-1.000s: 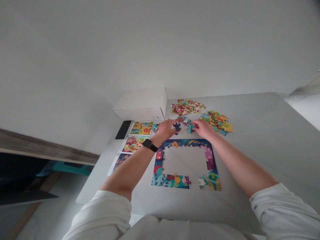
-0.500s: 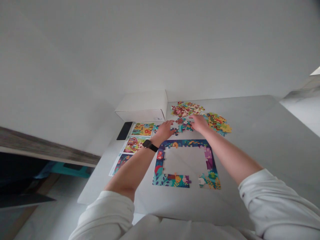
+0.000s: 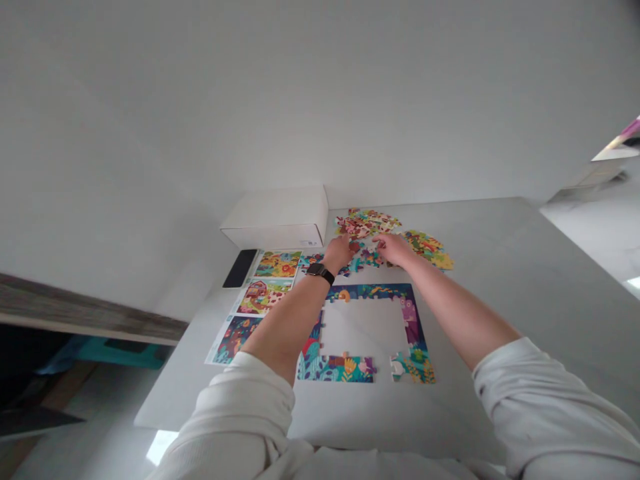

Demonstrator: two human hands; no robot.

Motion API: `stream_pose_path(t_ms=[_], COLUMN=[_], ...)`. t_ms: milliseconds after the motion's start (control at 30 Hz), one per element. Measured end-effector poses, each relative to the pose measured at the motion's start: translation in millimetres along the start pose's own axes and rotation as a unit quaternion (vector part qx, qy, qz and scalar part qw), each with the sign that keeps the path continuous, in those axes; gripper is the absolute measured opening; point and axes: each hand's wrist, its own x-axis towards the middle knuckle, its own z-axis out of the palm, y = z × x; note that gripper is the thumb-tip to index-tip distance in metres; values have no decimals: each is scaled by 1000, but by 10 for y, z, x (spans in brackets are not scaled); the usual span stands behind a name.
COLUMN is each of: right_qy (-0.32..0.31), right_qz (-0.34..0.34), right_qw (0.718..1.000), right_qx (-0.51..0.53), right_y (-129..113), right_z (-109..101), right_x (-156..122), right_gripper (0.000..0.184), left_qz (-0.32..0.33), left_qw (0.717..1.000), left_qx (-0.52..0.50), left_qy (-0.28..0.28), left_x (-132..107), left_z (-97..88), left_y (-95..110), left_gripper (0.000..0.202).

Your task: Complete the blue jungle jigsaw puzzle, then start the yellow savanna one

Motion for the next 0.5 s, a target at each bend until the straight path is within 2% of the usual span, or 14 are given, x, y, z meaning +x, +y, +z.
stream_pose_path(t_ms=[233,400,500], right_qy=[52,71,66], right_qz=[86,81,90], right_qw=[987,982,976], right_qx=[126,154,185], right_y=[169,226,211], right_z=[-118,-42,38], right_x=[42,102,142], right_gripper=[35,32,31], left_qz=[0,-5,16], left_qw=[999,998,998], left_qx=[-38,-55,-52], left_qy=[27,22,20], left_x=[-136,-396,-563], left_z=[-139,-306,-366], left_y=[-143,-290,-406], left_gripper=[58,67,68])
